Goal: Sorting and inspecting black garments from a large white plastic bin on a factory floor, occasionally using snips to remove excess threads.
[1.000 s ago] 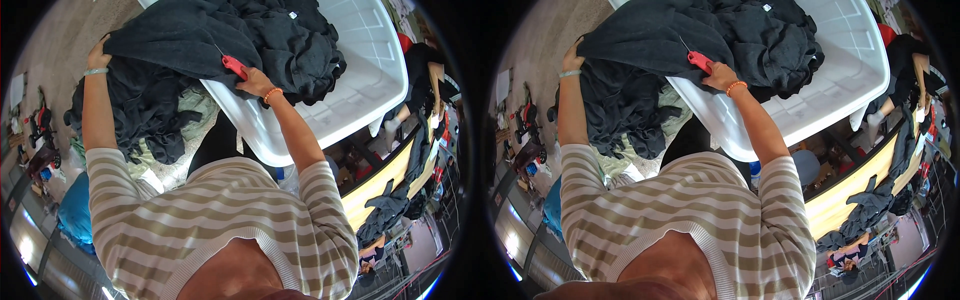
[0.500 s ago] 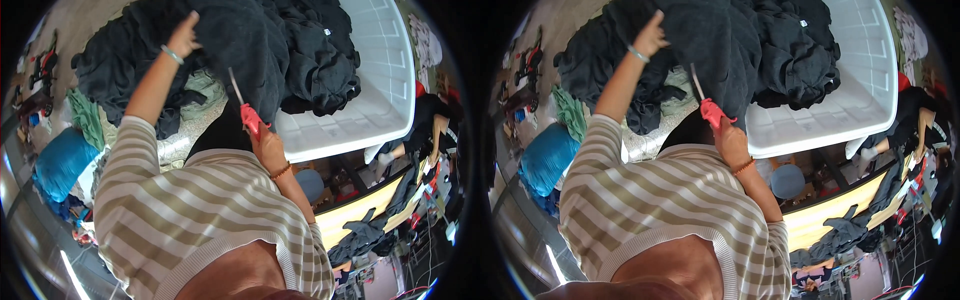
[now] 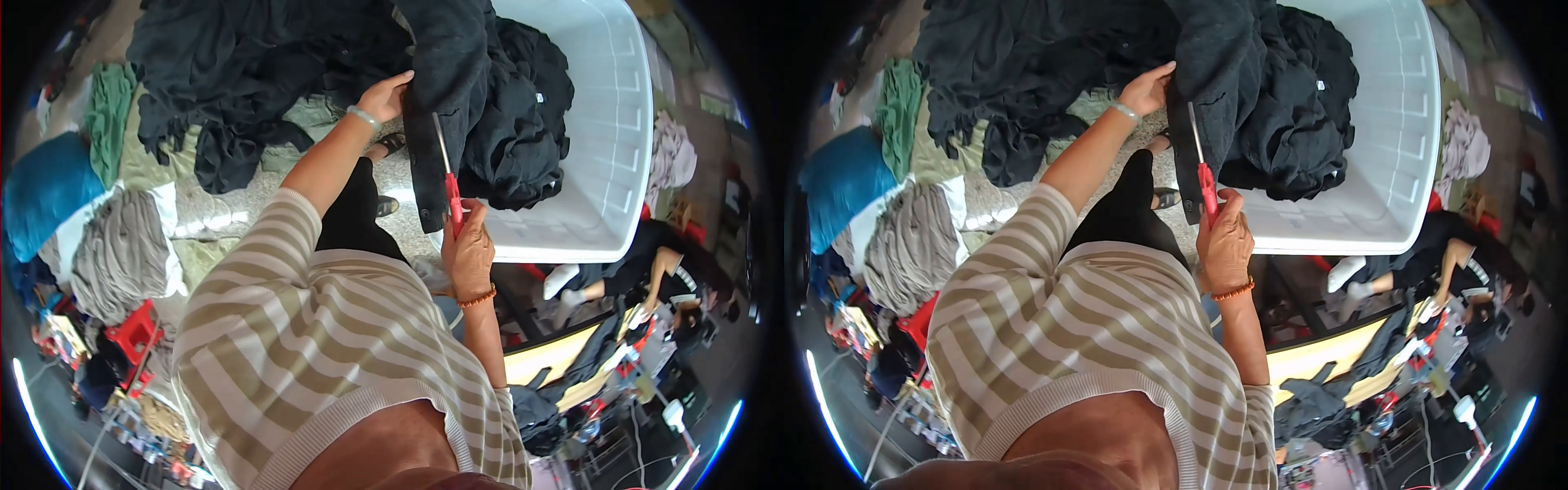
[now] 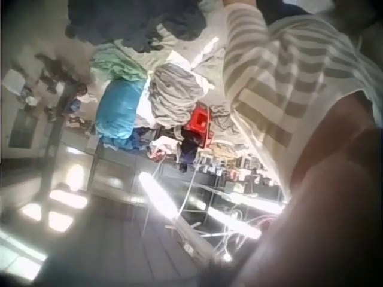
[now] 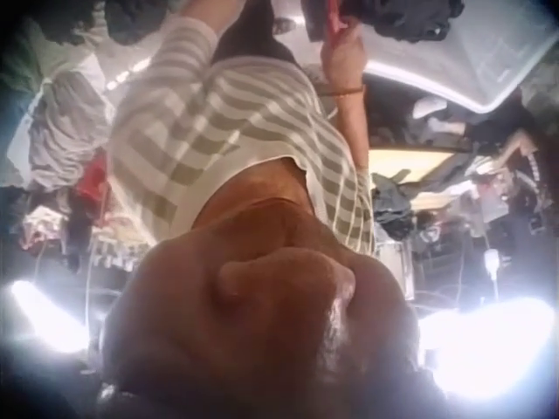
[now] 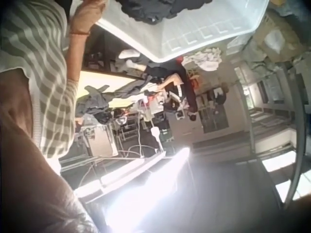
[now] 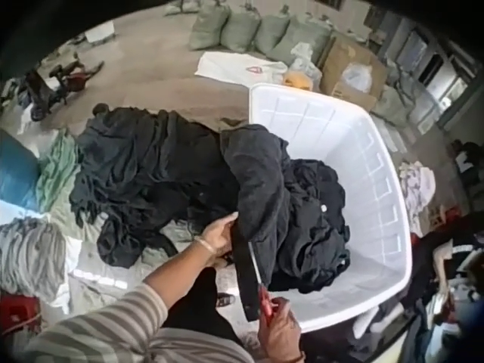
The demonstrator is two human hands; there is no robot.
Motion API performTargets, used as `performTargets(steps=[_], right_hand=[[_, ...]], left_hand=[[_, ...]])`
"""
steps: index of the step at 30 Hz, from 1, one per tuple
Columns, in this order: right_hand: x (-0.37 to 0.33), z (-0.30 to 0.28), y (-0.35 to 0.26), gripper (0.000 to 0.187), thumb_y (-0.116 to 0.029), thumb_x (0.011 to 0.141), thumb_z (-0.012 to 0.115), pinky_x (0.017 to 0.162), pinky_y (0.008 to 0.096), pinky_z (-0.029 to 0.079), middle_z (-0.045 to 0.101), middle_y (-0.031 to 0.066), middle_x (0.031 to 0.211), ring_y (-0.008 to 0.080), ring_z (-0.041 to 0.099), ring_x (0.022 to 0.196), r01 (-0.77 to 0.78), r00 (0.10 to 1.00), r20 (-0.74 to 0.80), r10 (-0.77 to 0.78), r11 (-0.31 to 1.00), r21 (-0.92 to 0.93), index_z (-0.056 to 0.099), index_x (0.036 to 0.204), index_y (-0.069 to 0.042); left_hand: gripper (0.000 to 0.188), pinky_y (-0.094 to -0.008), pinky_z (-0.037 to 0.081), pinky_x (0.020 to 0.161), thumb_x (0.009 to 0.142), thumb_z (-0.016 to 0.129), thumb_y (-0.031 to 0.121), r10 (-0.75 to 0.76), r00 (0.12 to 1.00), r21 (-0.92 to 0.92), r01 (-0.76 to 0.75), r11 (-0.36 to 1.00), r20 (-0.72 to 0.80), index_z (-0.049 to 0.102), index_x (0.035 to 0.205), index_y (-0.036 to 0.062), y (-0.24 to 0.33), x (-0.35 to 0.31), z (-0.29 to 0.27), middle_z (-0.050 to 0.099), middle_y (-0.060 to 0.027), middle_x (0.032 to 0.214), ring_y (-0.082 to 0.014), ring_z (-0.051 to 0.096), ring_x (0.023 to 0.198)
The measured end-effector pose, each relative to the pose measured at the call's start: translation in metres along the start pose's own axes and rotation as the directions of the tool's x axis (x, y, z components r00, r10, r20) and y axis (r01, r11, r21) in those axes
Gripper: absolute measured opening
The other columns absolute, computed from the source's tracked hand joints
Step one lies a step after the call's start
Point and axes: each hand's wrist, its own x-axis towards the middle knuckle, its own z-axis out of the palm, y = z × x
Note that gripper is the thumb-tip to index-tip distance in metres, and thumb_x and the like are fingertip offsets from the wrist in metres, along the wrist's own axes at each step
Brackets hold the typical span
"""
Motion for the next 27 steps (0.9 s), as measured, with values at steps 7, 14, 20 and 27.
performTargets(steps=[7,14,20,27], right_hand=[[0.031,-0.005,-0.014,0.028,-0.016,0.089,0.058,0.064,0.0528,0.048,0.063,0.0271,0.079,0.0474,0.061,0.076,0.077,0.991,0.115,-0.070,0.996,-0.052,0.044,0.111,-0.005],[0.053,-0.020,-0.031,0.027,-0.023,0.090,0.058,0.062,0.0523,0.050,0.065,0.0252,0.075,0.0452,0.063,0.071,0.111,0.988,0.133,-0.082,0.967,-0.230,0.049,0.106,-0.004],[0.010,-0.041,-0.010,0.029,-0.023,0.089,0.058,0.062,0.0517,0.050,0.064,0.0246,0.074,0.0446,0.063,0.069,0.149,0.955,0.289,-0.066,0.951,-0.272,0.049,0.108,-0.004],[-0.077,-0.077,0.010,0.023,-0.019,0.087,0.059,0.060,0.0503,0.050,0.063,0.0232,0.071,0.0432,0.062,0.067,0.035,0.886,0.457,0.076,0.972,-0.231,0.048,0.102,-0.005]], left_hand=[[0.012,-0.0370,0.052,0.083,0.086,0.068,0.009,0.208,0.972,-0.063,-0.216,0.974,-0.114,0.063,0.096,0.0092,0.008,0.020,-0.002,0.067,-0.0046,0.102,-0.0207,0.064,0.091],[0.006,-0.0346,0.053,0.081,0.089,0.063,0.008,0.348,0.922,-0.031,-0.359,0.933,-0.172,0.061,0.095,0.0072,-0.011,0.014,-0.005,0.065,-0.0037,0.096,-0.0198,0.064,0.090],[0.025,-0.0330,0.051,0.087,0.096,0.055,0.018,0.129,0.974,0.021,-0.128,0.992,-0.187,0.059,0.113,0.0001,-0.102,-0.052,-0.003,0.064,-0.0089,0.106,-0.0201,0.063,0.096],[0.029,-0.0313,0.051,0.089,0.097,0.054,0.021,0.365,0.928,0.360,-0.317,0.877,-0.071,0.057,0.118,0.0012,-0.145,-0.103,0.004,0.064,-0.0081,0.109,-0.0189,0.062,0.098]])
